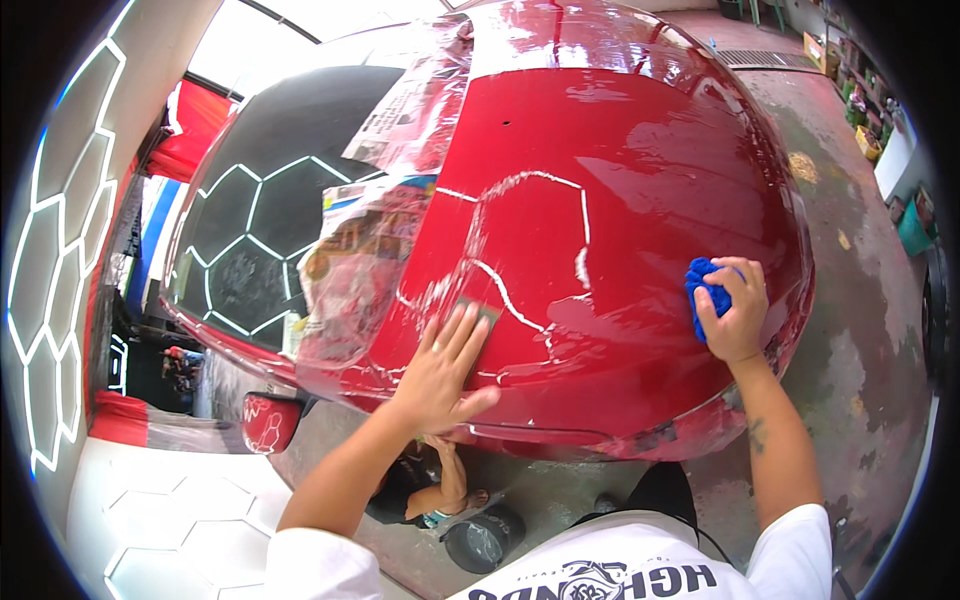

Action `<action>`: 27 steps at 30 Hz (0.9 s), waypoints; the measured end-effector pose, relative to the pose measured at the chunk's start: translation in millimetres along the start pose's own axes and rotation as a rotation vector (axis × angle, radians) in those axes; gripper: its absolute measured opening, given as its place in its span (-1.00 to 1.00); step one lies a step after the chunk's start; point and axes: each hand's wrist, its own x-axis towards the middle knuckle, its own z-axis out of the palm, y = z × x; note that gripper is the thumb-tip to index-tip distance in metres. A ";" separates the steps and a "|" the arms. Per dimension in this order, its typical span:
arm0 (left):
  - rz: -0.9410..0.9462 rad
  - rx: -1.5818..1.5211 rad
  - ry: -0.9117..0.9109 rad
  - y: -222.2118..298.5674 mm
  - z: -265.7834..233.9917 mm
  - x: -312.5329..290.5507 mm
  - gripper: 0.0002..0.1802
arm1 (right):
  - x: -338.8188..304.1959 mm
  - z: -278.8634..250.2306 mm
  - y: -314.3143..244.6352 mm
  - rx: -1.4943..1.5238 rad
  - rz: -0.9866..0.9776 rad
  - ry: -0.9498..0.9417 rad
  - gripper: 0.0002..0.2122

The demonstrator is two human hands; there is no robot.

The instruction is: The person applies a white compound to the red car hood and rubs it in with a blue cloth, then uses a sanding block to smooth the surface. They repeatedly wipe and sand different sections of the hood while another person works nearby.

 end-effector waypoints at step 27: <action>-0.240 0.098 0.144 -135.1 -43.9 427.9 0.26 | -3.9 -1.9 10.0 0.037 -0.013 -0.084 -0.74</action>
